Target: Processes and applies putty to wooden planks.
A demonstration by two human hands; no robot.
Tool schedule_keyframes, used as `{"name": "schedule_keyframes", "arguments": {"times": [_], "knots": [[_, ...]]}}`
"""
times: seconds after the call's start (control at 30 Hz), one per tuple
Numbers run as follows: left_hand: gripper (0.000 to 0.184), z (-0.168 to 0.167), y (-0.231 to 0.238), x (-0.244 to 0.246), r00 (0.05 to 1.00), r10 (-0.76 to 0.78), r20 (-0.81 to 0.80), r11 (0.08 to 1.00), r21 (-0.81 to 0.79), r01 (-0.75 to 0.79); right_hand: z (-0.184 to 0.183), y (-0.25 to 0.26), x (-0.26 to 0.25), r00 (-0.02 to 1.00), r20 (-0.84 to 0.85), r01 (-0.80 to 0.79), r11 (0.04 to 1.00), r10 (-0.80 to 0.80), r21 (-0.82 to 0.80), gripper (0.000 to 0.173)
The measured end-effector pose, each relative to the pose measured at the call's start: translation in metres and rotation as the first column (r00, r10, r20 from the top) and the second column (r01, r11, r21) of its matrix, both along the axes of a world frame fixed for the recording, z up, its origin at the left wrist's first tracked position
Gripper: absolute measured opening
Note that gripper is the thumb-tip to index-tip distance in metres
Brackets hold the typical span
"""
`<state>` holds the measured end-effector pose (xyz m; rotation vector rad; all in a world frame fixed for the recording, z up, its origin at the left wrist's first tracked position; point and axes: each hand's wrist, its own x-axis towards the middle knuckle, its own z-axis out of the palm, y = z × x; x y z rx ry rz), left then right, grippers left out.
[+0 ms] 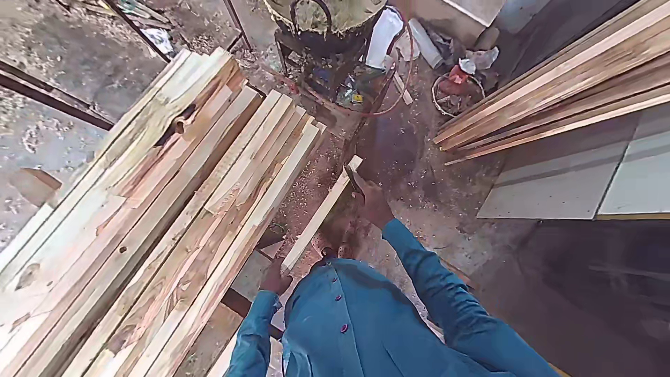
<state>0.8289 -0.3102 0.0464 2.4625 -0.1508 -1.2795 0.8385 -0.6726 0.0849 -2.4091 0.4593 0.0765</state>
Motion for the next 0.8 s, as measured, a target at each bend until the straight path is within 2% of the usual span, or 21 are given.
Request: {"name": "schedule_keyframes", "arguments": {"times": [0.1, 0.2, 0.27, 0.33, 0.4, 0.47, 0.53, 0.63, 0.7, 0.73, 0.8], "knots": [[0.069, -0.008, 0.004, -0.002, 0.999, 0.019, -0.048, 0.997, -0.073, -0.023, -0.042, 0.008, -0.005, 1.000, 0.006, 0.031, 0.997, -0.031, -0.069, 0.067], [0.068, -0.008, 0.003, -0.003, 0.998, 0.046, -0.040, 0.996, -0.072, -0.049, -0.023, 0.041, -0.033, 0.970, -0.243, -0.018, 1.000, 0.011, -0.026, 0.077], [0.064, -0.003, -0.006, -0.013, 0.996, 0.085, 0.033, 0.996, -0.028, -0.084, -0.006, 0.047, -0.041, 0.934, -0.357, -0.034, 0.997, 0.006, -0.073, 0.066], [0.064, -0.002, -0.014, -0.024, 0.990, 0.107, 0.092, 0.994, 0.020, -0.109, 0.012, 0.035, -0.030, 0.941, -0.327, 0.070, 0.996, -0.085, -0.058, 0.059], [0.064, -0.005, -0.019, -0.035, 0.986, 0.105, 0.127, 0.991, 0.075, -0.115, 0.014, 0.013, -0.007, 0.952, -0.254, 0.154, 0.984, -0.172, -0.090, 0.050], [0.065, -0.004, -0.022, -0.037, 0.987, 0.089, 0.137, 0.986, 0.127, -0.107, 0.015, 0.002, 0.015, 0.944, -0.268, 0.169, 0.979, -0.194, -0.112, 0.039], [0.065, -0.001, -0.023, -0.032, 0.987, 0.084, 0.136, 0.984, 0.143, -0.104, 0.025, 0.020, 0.016, 0.940, -0.303, 0.131, 0.986, -0.157, -0.104, 0.037], [0.064, 0.000, -0.022, -0.030, 0.990, 0.091, 0.110, 0.985, 0.139, -0.106, 0.032, 0.070, -0.012, 0.888, -0.458, 0.014, 0.998, -0.037, -0.054, 0.055], [0.061, -0.001, -0.021, -0.029, 0.993, 0.072, 0.090, 0.985, 0.149, -0.085, 0.035, 0.087, -0.030, 0.847, -0.531, -0.057, 0.998, 0.042, -0.012, 0.056], [0.059, 0.000, -0.022, -0.030, 0.992, 0.069, 0.108, 0.983, 0.163, -0.086, 0.040, 0.086, -0.035, 0.840, -0.538, -0.077, 0.997, 0.067, 0.003, 0.052], [0.053, 0.001, -0.028, -0.037, 0.970, 0.058, 0.234, 0.969, 0.221, -0.112, 0.045, 0.068, -0.036, 0.894, -0.444, -0.063, 0.998, 0.054, -0.007, 0.040]]}}
